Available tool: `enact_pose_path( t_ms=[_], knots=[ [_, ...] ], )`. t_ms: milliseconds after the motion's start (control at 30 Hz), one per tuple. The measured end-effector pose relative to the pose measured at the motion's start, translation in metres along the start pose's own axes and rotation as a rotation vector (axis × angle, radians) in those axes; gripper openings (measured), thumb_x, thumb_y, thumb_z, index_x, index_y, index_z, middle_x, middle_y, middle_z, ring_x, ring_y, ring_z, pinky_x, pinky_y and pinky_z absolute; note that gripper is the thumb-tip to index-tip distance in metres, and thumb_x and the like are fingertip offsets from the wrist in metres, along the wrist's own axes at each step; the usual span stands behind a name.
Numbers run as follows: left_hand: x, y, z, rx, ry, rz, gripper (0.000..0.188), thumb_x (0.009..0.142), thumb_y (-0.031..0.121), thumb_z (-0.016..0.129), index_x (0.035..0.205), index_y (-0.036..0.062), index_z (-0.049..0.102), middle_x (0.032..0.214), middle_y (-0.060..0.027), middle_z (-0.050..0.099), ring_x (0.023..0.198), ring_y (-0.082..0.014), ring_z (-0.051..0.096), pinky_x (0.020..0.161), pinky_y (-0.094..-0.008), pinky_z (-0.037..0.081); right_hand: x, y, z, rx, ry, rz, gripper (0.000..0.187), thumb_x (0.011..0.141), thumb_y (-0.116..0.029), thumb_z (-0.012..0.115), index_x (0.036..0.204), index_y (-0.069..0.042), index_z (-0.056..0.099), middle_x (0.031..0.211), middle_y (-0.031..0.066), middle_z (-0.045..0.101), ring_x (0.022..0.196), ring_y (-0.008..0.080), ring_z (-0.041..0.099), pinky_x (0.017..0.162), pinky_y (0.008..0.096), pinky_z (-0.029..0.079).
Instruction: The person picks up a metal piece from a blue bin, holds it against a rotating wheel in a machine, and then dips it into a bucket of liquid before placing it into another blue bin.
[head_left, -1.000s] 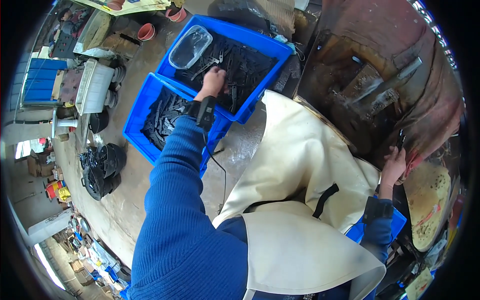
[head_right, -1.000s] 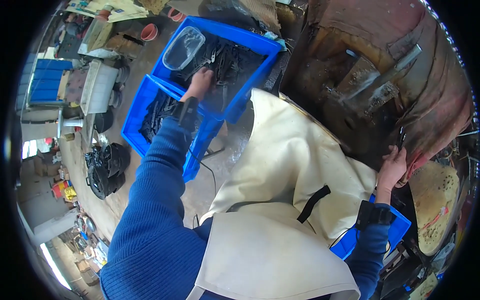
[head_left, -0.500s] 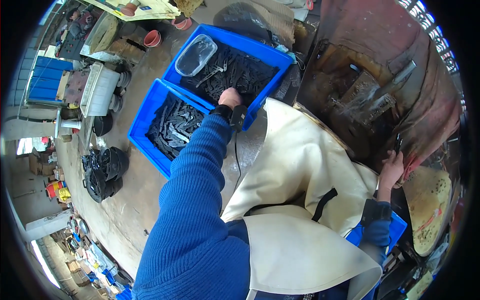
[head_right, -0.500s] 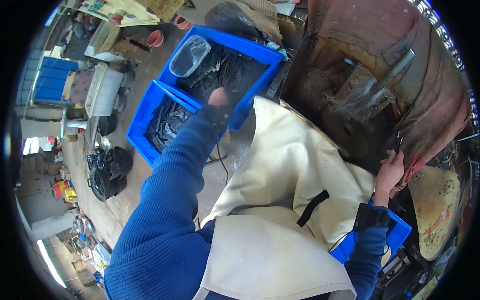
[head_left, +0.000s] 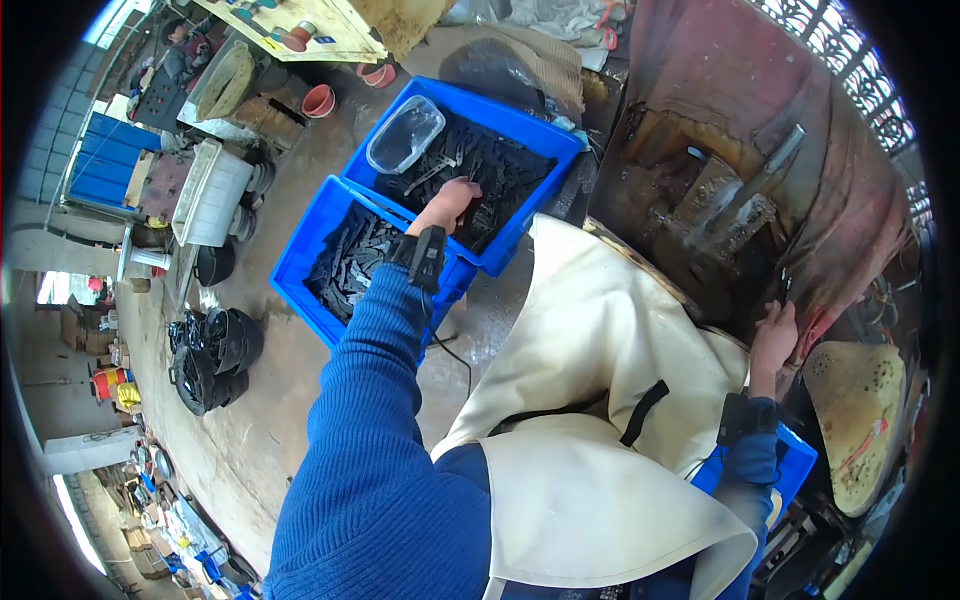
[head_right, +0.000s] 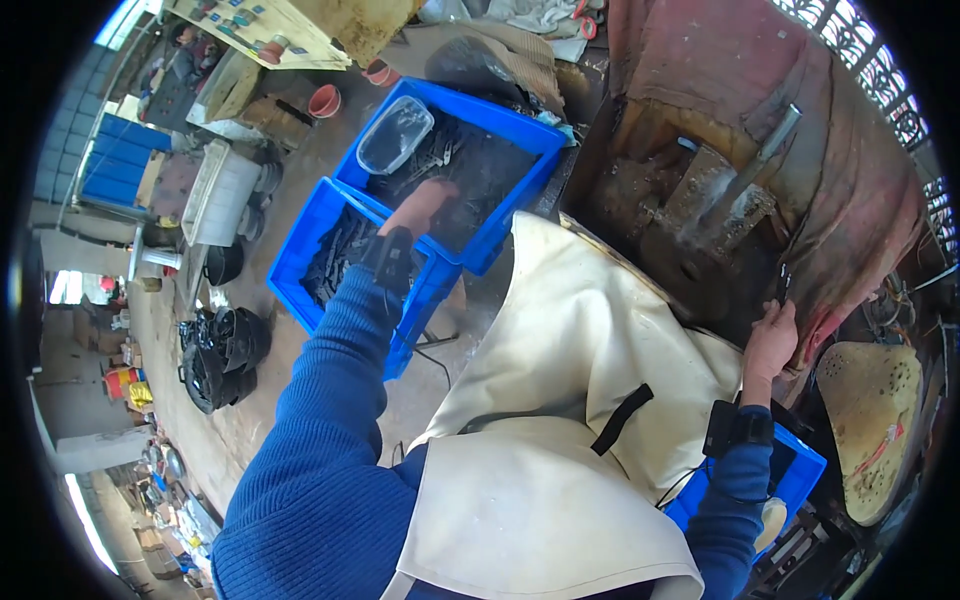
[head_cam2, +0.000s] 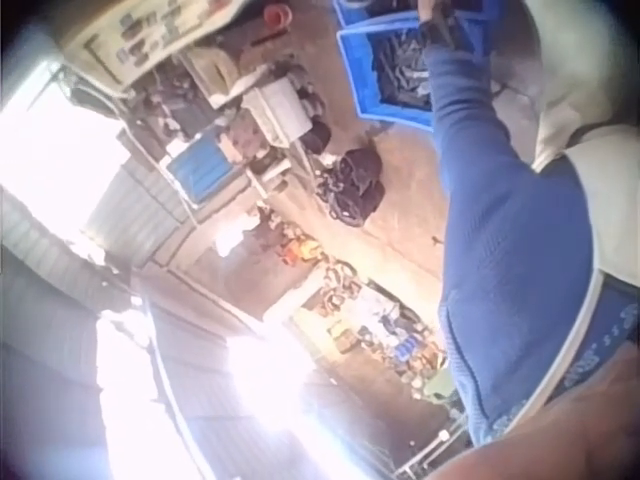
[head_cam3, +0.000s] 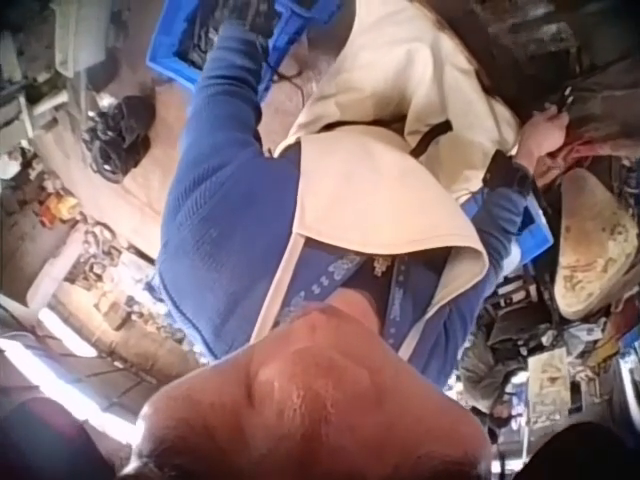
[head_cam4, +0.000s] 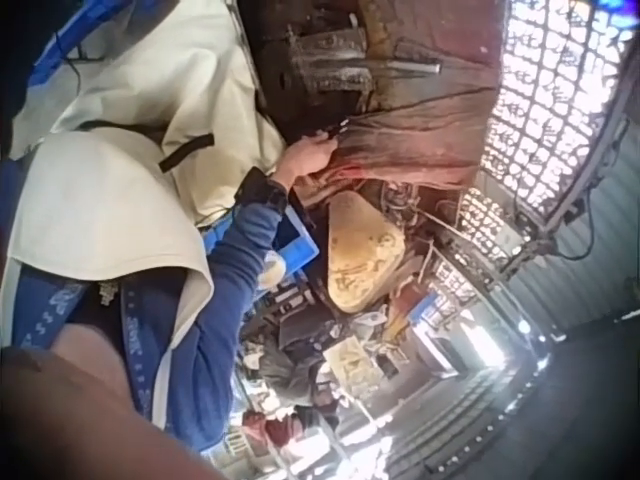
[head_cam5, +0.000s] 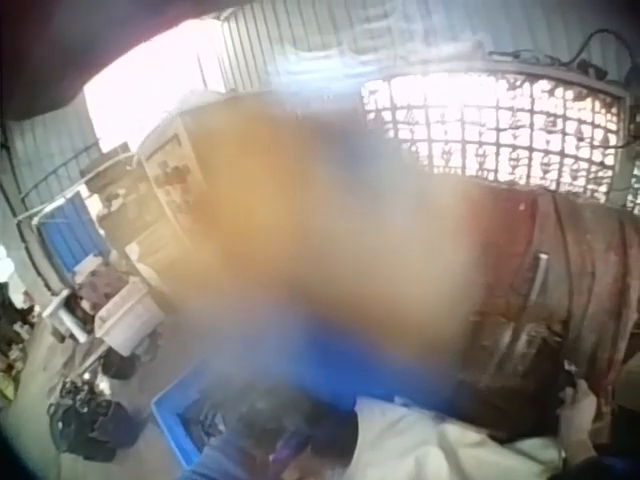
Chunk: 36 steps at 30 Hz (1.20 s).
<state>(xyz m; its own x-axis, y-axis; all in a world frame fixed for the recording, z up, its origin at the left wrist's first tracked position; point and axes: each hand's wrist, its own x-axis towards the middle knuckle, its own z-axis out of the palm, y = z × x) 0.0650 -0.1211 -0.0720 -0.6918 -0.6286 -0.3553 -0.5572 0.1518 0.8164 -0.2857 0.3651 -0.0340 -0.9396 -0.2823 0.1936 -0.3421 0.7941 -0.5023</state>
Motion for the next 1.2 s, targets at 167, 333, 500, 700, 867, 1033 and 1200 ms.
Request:
enact_pose_path(
  t_ms=[167,333,500,700,867,1033,1200],
  knots=[
    [-0.048,0.046,0.021,-0.658,0.266,-0.332,0.013,0.092,0.017,0.057,0.101,0.0075,0.058,0.079,-0.0023,0.055,0.061,-0.018,0.054,0.052,-0.037,0.052,0.001,-0.006,0.001,-0.018,-0.008,-0.045,0.02,0.098,-0.019,0.051,0.104,-0.001,0.059,0.083,0.0124,0.07,0.06,0.0245,0.064,0.057,0.0385,0.05],
    [-0.07,-0.021,0.004,-0.05,0.484,-0.076,0.018,0.09,0.02,0.063,0.093,0.0027,0.059,0.073,-0.0125,0.062,0.069,-0.0308,0.063,0.06,-0.0416,0.051,0.004,-0.018,0.001,-0.063,-0.029,-0.057,0.02,0.097,-0.019,0.052,0.104,-0.002,0.059,0.087,0.0139,0.071,0.069,0.0299,0.068,0.062,0.0422,0.052],
    [-0.094,-0.018,0.022,0.273,0.473,0.383,0.022,0.086,0.02,0.066,0.091,-0.0003,0.062,0.081,-0.0224,0.064,0.079,-0.0424,0.062,0.067,-0.0444,0.049,0.002,-0.01,-0.003,-0.121,-0.009,-0.037,0.02,0.096,-0.02,0.051,0.104,-0.004,0.059,0.088,0.0153,0.071,0.083,0.0365,0.068,0.07,0.0487,0.051],
    [-0.083,0.004,0.034,0.46,0.224,0.275,0.022,0.084,0.024,0.068,0.097,0.0058,0.069,0.095,-0.0183,0.066,0.089,-0.0387,0.062,0.079,-0.0447,0.05,0.0,-0.01,-0.001,-0.134,-0.029,-0.037,0.019,0.094,-0.021,0.052,0.102,-0.005,0.059,0.088,0.0178,0.07,0.084,0.04,0.066,0.072,0.0518,0.05],
    [-0.072,0.002,0.023,0.573,0.181,0.34,0.024,0.083,0.025,0.068,0.1,0.0078,0.071,0.093,-0.0187,0.066,0.09,-0.0381,0.063,0.079,-0.0444,0.05,0.003,-0.019,0.001,-0.155,-0.033,-0.04,0.019,0.094,-0.02,0.052,0.102,-0.004,0.058,0.087,0.0188,0.069,0.083,0.0407,0.066,0.071,0.0527,0.05],
    [-0.055,0.01,0.022,0.624,0.23,0.399,0.02,0.084,0.024,0.067,0.094,0.0072,0.07,0.089,-0.0188,0.065,0.087,-0.0391,0.062,0.076,-0.0466,0.05,0.011,-0.022,-0.008,-0.139,0.001,-0.06,0.018,0.095,-0.019,0.051,0.101,-0.004,0.057,0.085,0.0198,0.068,0.082,0.0411,0.065,0.071,0.0527,0.05],
    [-0.054,-0.017,0.026,0.632,0.253,0.47,0.022,0.088,0.028,0.062,0.086,0.0063,0.064,0.082,-0.0218,0.062,0.077,-0.0419,0.061,0.069,-0.0513,0.049,-0.002,-0.02,-0.005,-0.183,0.078,-0.095,0.015,0.094,-0.019,0.051,0.093,-0.004,0.054,0.08,0.0221,0.064,0.079,0.0433,0.064,0.07,0.054,0.05]
  ],
)
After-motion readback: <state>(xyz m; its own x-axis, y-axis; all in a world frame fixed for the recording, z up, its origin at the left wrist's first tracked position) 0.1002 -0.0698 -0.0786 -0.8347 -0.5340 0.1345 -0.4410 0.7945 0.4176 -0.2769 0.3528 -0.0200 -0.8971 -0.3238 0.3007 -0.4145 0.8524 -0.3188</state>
